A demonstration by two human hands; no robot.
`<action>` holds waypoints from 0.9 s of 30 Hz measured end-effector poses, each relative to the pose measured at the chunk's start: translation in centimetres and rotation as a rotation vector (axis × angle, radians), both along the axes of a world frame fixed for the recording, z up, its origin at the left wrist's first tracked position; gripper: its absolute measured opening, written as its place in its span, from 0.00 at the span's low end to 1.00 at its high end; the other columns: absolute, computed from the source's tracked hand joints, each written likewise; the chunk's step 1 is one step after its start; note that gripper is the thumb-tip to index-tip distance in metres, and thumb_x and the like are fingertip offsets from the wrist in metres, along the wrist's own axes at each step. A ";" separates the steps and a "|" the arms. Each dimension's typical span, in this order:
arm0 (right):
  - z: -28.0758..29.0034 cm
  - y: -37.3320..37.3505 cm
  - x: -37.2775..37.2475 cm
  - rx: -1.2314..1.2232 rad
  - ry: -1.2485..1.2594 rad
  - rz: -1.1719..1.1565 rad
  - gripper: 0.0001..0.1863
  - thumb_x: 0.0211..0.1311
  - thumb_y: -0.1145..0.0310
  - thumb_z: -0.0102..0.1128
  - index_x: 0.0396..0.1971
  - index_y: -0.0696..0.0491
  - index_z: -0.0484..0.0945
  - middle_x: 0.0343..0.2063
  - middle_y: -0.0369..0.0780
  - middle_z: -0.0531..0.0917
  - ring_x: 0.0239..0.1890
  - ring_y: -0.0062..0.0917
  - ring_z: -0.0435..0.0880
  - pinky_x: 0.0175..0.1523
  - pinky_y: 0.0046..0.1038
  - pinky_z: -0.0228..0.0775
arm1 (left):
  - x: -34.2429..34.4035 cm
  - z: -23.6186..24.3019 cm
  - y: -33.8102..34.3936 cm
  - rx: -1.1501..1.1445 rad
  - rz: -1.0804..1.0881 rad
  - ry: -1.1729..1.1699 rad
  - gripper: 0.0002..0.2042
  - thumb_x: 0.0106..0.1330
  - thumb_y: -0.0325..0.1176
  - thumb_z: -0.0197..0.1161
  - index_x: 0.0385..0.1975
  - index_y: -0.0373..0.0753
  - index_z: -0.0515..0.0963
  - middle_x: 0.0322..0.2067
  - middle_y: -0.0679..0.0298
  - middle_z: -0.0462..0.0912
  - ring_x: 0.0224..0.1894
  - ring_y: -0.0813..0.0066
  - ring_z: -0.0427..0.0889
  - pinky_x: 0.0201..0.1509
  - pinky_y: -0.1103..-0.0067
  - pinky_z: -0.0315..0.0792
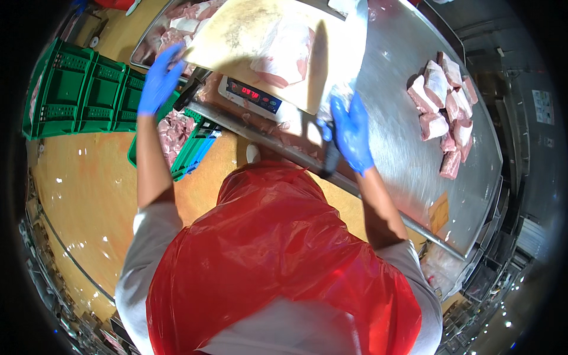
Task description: The person cuts raw meat into smaller pieces using a knife on a cutting board. The cut pieces are placed into a green plastic crate. The person wears blue gloves and a red apron while working at a stainless steel table.
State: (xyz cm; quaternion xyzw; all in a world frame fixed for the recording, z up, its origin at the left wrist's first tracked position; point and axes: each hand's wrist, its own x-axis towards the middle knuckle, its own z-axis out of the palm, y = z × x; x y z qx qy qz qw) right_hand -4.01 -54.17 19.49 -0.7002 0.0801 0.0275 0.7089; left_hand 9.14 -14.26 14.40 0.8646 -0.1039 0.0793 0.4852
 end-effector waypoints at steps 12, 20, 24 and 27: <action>-3.7 6.5 7.7 0.255 -0.217 -0.091 0.09 0.78 0.70 0.46 0.50 0.57 0.67 0.24 0.40 0.79 0.19 0.21 0.78 0.22 0.24 0.70 | 14.0 0.4 -14.9 0.533 -0.438 -0.043 0.21 0.69 0.50 0.58 0.52 0.40 0.79 0.49 0.52 0.82 0.51 0.56 0.81 0.60 0.70 0.72; -0.4 -1.4 9.4 -0.414 -0.355 -0.043 0.11 0.77 0.64 0.51 0.44 0.57 0.72 0.24 0.38 0.81 0.22 0.18 0.81 0.27 0.24 0.74 | -2.1 -5.7 -8.6 -0.099 -0.146 0.013 0.12 0.64 0.31 0.67 0.45 0.34 0.80 0.39 0.58 0.85 0.39 0.72 0.84 0.45 0.74 0.78; -2.2 1.9 8.9 -0.955 -0.578 0.181 0.11 0.73 0.66 0.55 0.44 0.58 0.71 0.25 0.56 0.81 0.30 0.52 0.83 0.32 0.41 0.73 | -3.8 -4.3 -14.7 -0.160 0.129 -0.189 0.15 0.60 0.33 0.68 0.45 0.36 0.78 0.36 0.53 0.83 0.36 0.56 0.84 0.43 0.67 0.78; -1.3 2.7 10.8 -1.002 -0.575 0.252 0.11 0.72 0.64 0.55 0.43 0.56 0.73 0.30 0.57 0.81 0.35 0.57 0.80 0.37 0.48 0.73 | -3.9 -3.4 -16.9 -0.055 0.139 -0.397 0.19 0.60 0.30 0.67 0.52 0.39 0.75 0.37 0.53 0.77 0.38 0.54 0.80 0.42 0.64 0.76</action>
